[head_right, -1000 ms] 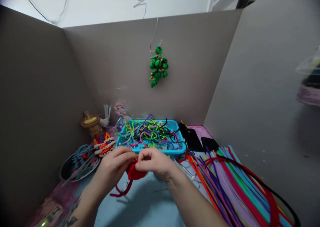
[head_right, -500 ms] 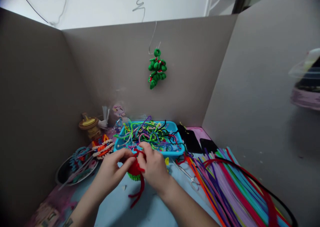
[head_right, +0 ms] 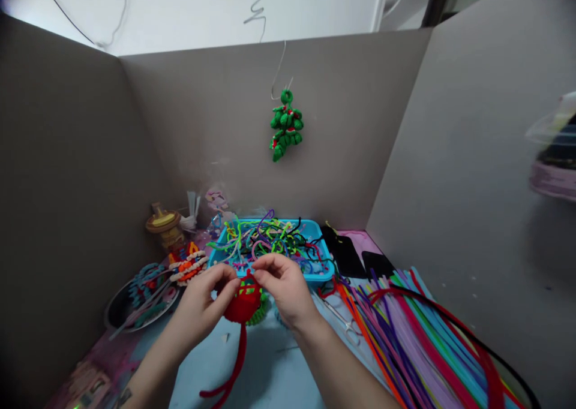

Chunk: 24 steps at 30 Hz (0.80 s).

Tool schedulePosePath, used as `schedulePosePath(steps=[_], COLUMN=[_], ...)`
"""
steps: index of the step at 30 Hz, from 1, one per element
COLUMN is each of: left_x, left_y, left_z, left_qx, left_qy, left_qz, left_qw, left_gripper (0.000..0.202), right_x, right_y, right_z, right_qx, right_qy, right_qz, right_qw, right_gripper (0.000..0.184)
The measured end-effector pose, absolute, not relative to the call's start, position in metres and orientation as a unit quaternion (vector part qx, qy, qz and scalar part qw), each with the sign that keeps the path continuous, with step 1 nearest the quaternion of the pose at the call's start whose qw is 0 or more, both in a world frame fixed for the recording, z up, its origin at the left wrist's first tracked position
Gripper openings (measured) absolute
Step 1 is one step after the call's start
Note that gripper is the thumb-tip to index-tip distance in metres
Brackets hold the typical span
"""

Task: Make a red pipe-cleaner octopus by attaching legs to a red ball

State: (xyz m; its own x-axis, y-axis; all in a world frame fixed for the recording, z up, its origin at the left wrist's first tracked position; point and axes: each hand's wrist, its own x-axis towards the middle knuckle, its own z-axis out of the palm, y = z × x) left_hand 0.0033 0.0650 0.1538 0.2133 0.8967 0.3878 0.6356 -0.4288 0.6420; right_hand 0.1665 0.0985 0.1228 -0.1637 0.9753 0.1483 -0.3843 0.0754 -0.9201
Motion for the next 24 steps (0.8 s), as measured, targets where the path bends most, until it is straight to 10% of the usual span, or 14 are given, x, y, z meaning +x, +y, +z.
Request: schedulePosePath(steps=[13, 24], left_x=[0.005, 0.013], left_y=[0.068, 0.076], left_z=[0.15, 0.139], left_qx=[0.7, 0.453], left_qy=[0.518, 0.474], left_qz=[0.427, 0.642], left_qw=[0.244, 0.398], left_gripper=[0.018, 0.032], right_x=[0.175, 0.165], right_y=[0.105, 0.103], right_z=[0.127, 0.12], right_qx=[-0.255, -0.262], right_qy=[-0.453, -0.554], right_qz=[0.576, 0.645], right_qw=[0.631, 0.457], right_gripper=[0.019, 0.032])
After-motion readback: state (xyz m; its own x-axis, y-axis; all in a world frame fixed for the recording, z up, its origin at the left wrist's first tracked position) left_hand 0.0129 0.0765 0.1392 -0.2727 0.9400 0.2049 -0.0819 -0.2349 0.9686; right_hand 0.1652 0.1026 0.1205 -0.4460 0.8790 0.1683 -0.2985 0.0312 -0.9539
